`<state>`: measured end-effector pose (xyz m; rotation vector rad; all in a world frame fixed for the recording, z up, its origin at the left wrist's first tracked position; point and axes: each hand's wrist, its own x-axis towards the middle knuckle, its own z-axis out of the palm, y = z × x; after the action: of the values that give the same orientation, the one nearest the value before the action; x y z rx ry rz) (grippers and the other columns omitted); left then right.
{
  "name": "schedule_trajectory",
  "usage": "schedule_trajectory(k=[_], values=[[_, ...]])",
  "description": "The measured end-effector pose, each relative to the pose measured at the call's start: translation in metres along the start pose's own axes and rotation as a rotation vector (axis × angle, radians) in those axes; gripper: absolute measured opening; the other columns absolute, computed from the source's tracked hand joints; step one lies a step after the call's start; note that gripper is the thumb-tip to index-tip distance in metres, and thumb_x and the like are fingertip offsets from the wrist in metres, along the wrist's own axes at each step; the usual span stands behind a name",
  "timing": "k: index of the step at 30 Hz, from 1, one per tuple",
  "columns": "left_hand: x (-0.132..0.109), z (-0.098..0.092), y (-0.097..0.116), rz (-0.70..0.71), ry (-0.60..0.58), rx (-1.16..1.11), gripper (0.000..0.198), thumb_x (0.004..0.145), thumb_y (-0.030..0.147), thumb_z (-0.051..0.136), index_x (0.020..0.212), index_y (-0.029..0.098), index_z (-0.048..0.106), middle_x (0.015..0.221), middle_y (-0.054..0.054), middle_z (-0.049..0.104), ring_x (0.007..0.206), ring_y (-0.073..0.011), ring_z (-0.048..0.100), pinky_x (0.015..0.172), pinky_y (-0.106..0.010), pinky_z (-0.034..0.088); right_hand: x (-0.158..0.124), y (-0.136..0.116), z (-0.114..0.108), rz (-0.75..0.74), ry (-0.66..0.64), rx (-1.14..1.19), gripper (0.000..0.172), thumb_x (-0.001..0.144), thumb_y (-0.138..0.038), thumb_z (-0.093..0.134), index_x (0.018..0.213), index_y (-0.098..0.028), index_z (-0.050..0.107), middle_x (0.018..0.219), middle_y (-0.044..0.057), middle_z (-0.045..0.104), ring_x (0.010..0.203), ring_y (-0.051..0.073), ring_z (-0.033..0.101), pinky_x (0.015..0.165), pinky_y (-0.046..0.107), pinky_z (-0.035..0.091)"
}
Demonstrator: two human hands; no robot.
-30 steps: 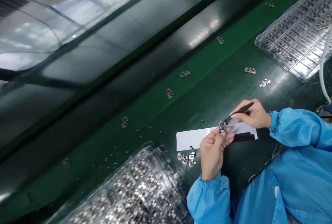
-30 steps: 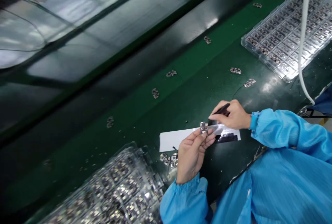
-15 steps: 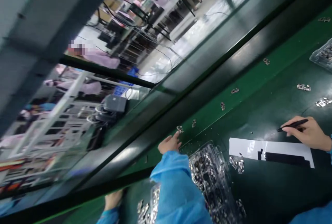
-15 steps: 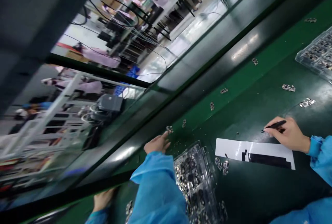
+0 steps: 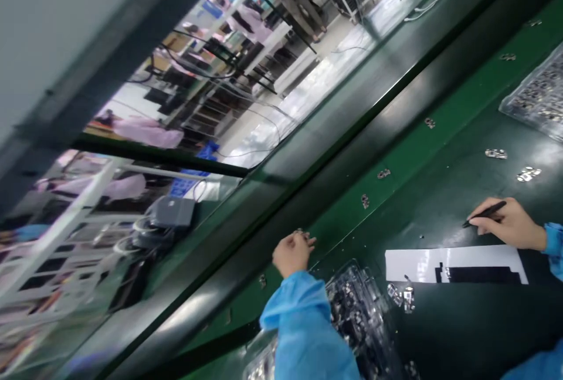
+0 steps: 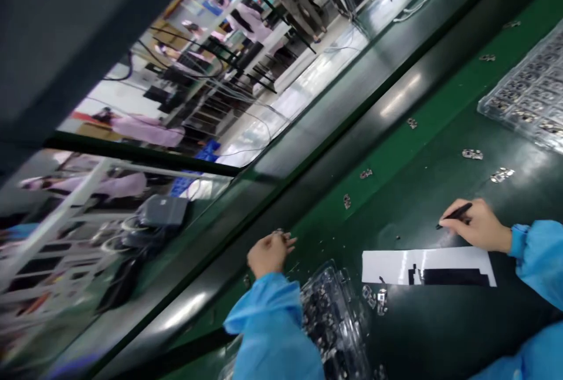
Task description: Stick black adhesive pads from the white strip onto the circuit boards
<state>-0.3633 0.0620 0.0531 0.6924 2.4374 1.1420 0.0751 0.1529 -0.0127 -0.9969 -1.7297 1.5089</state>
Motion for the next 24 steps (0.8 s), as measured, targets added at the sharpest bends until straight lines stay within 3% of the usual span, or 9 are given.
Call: schedule_trajectory(k=[2,4,6,8,10,13,16,21,24], values=[[-0.031,0.012,0.023,-0.022,0.072,-0.075,0.010,0.081,0.021,0.056,0.074,0.014,0.054,0.069,0.000,0.063,0.057,-0.0124,0.061,0.053,-0.023,0.047,0.005,-0.002,0.002,0.029,0.006,0.045,0.025,0.078,-0.036,0.065,0.077,-0.011,0.066,0.054,0.006,0.065,0.047,0.015,0.063,0.044,0.023,0.052],[-0.075,0.032,0.047,-0.027,0.023,-0.161,0.010,0.075,0.024,0.063,0.078,0.016,0.056,0.076,-0.002,0.067,0.060,-0.0132,0.063,0.054,-0.022,0.049,0.010,-0.004,0.001,0.077,0.029,0.118,0.028,0.074,-0.038,0.068,0.075,-0.011,0.063,0.052,0.004,0.063,0.047,0.015,0.064,0.044,0.023,0.052],[-0.130,0.055,0.068,0.021,-0.129,-0.222,0.018,0.069,0.028,0.070,0.083,0.019,0.062,0.082,-0.003,0.070,0.065,-0.0147,0.065,0.056,-0.022,0.051,0.012,-0.005,-0.004,0.132,0.048,0.200,0.031,0.069,-0.041,0.071,0.074,-0.012,0.059,0.050,0.002,0.061,0.045,0.014,0.063,0.043,0.022,0.051],[-0.187,0.078,0.079,0.103,-0.290,-0.112,0.026,0.064,0.030,0.075,0.088,0.022,0.067,0.073,-0.001,0.070,0.064,-0.0169,0.065,0.060,-0.025,0.053,0.010,-0.006,-0.015,0.159,-0.014,0.281,0.035,0.065,-0.040,0.074,0.077,-0.013,0.056,0.051,-0.001,0.061,0.046,0.014,0.063,0.043,0.022,0.052],[-0.239,0.099,0.078,0.196,-0.517,-0.033,0.021,0.062,0.028,0.077,0.082,0.025,0.071,0.077,-0.003,0.071,0.073,-0.0205,0.066,0.074,-0.029,0.053,0.001,-0.008,-0.030,0.189,-0.110,0.312,0.035,0.064,-0.038,0.076,0.078,-0.013,0.055,0.053,-0.002,0.060,0.047,0.013,0.063,0.043,0.021,0.052],[-0.297,0.129,0.057,0.285,-0.820,-0.022,0.014,0.066,0.021,0.074,0.079,0.028,0.073,0.102,-0.005,0.071,0.089,-0.0244,0.066,0.090,-0.033,0.047,-0.018,-0.010,-0.051,0.248,-0.240,0.280,0.033,0.065,-0.036,0.076,0.073,-0.013,0.053,0.052,-0.002,0.059,0.045,0.012,0.061,0.041,0.020,0.050],[-0.324,0.152,0.037,0.396,-0.877,0.019,0.017,0.076,0.017,0.063,0.087,0.028,0.071,0.124,-0.005,0.061,0.089,-0.0234,0.064,0.083,-0.033,0.049,-0.033,-0.010,-0.061,0.271,-0.317,0.236,0.031,0.067,-0.036,0.074,0.072,-0.012,0.054,0.051,-0.003,0.058,0.044,0.011,0.060,0.042,0.019,0.049],[-0.332,0.163,0.030,0.897,-0.745,0.506,0.021,0.084,0.011,0.050,0.096,0.020,0.065,0.134,-0.006,0.052,0.080,-0.0219,0.061,0.061,-0.031,0.049,-0.037,-0.005,-0.061,0.238,-0.363,0.175,0.032,0.065,-0.034,0.076,0.072,-0.012,0.054,0.053,-0.003,0.059,0.046,0.011,0.061,0.044,0.019,0.049],[-0.333,0.164,0.033,1.085,-0.682,0.721,0.019,0.085,0.010,0.048,0.095,0.018,0.062,0.134,-0.007,0.052,0.075,-0.0208,0.059,0.055,-0.032,0.049,-0.036,-0.004,-0.060,0.205,-0.362,0.135,0.031,0.064,-0.033,0.076,0.072,-0.012,0.055,0.056,-0.003,0.059,0.045,0.011,0.061,0.042,0.019,0.048]])
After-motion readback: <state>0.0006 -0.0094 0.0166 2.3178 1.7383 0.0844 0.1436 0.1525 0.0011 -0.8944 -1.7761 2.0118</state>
